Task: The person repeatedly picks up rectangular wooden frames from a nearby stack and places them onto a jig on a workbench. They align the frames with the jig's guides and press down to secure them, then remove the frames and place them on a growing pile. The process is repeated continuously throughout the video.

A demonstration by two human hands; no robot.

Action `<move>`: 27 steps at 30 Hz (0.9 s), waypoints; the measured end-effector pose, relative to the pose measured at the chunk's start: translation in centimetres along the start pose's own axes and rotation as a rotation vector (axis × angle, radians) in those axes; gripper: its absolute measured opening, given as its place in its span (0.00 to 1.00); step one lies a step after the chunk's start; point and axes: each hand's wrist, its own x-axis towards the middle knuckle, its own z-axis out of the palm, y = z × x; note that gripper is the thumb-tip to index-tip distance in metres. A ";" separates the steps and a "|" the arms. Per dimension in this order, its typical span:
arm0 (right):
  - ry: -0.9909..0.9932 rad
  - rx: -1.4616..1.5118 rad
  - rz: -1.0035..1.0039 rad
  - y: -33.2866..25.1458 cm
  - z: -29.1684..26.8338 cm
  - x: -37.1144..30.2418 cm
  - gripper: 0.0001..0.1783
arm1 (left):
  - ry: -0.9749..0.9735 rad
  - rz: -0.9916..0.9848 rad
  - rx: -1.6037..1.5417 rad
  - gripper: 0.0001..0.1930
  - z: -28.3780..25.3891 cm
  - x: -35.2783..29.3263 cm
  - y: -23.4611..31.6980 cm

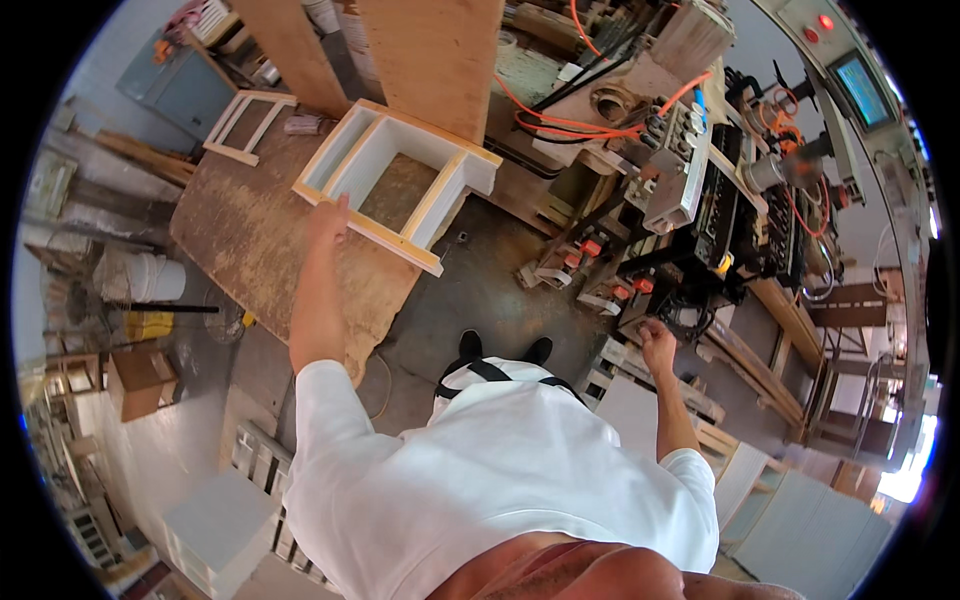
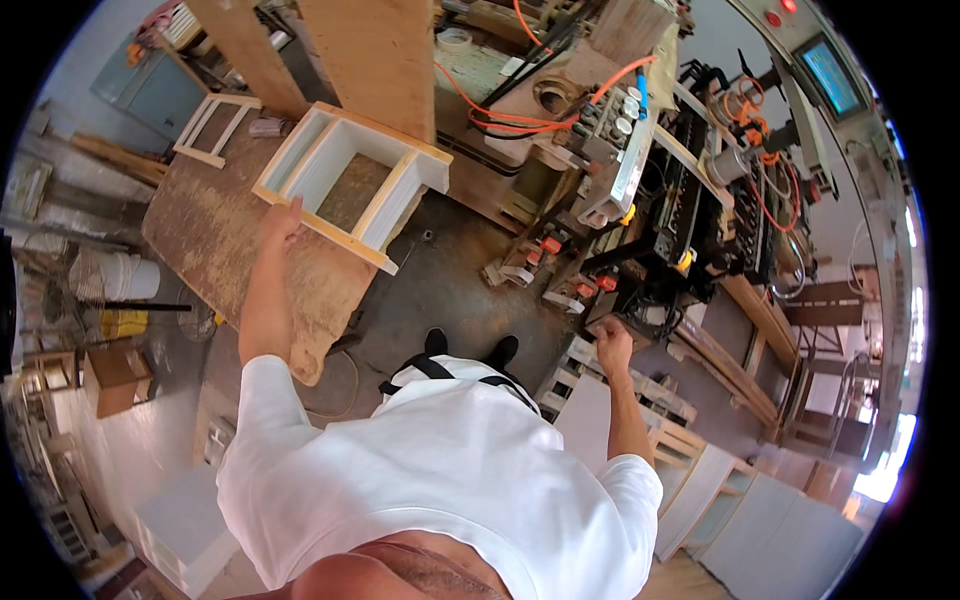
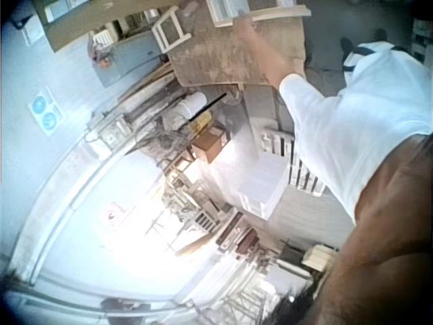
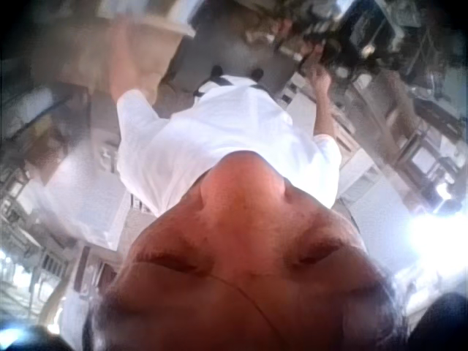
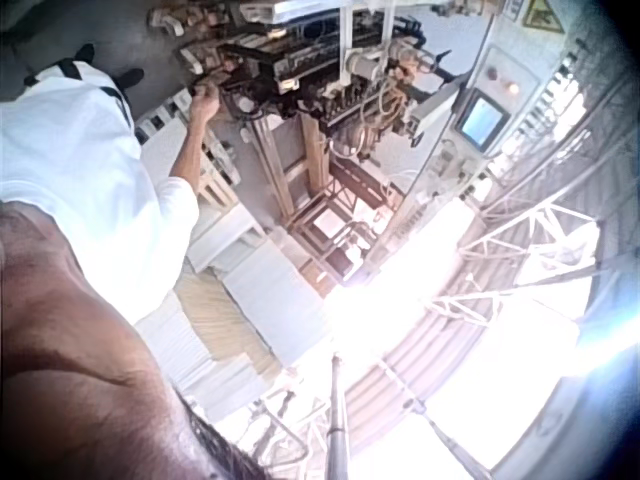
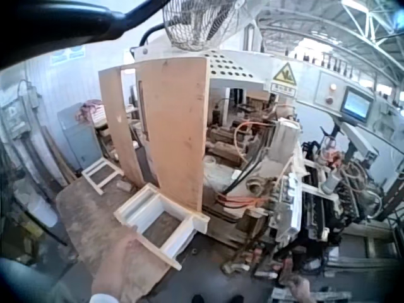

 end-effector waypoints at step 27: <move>0.705 -0.330 -0.102 -7.0 -20.6 -28.5 0.19 | 0.283 1.240 0.071 0.25 22.2 -17.2 7.8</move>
